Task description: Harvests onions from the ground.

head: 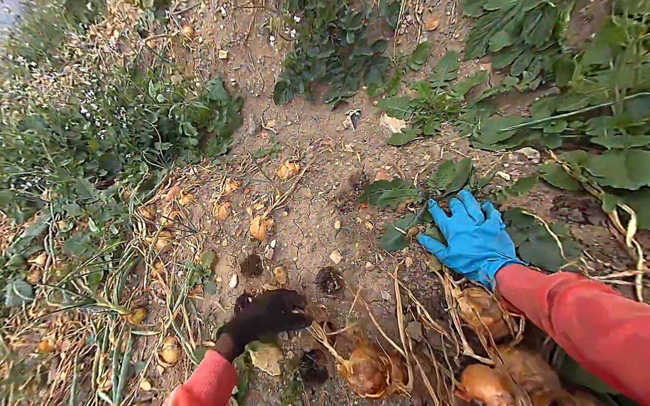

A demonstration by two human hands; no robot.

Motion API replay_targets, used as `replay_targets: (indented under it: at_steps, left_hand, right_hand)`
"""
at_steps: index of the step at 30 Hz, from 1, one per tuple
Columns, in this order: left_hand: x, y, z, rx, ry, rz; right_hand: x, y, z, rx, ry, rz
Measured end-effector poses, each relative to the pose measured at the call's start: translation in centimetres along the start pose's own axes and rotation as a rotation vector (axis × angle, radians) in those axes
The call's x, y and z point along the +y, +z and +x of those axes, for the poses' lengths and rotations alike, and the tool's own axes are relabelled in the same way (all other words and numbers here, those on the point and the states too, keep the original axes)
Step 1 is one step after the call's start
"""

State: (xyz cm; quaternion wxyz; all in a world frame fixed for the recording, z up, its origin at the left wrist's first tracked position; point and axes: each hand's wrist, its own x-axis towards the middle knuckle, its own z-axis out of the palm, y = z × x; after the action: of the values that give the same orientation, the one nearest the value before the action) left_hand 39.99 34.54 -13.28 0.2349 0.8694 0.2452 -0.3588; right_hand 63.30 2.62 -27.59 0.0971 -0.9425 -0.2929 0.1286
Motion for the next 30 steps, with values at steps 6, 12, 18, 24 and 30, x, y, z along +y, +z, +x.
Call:
replay_targets:
  at_steps: [6, 12, 18, 24, 30]
  left_hand:
    - [-2.6, -4.4, 16.6, 0.85, -0.422, 0.011]
    - [-3.4, -3.6, 17.0, 0.959, -0.336, 0.0]
    - [-8.1, -7.1, 12.4, 0.991, -0.43, 0.032]
    - [-2.0, -4.6, 1.9, 0.164, 0.071, -0.131]
    - [5.1, -10.2, 16.9, 0.48, 0.213, -0.062]
  right_hand:
    - [0.0, 0.0, -0.1, -0.022, 0.043, -0.016]
    - [-0.1, -0.6, 0.1, -0.078, 0.052, -0.024]
    - [0.2, -0.3, 0.3, -0.076, 0.047, -0.051]
    - [0.4, 0.4, 0.3, -0.013, 0.022, -0.071]
    - [0.3, -0.5, 0.4, -0.094, 0.062, -0.024]
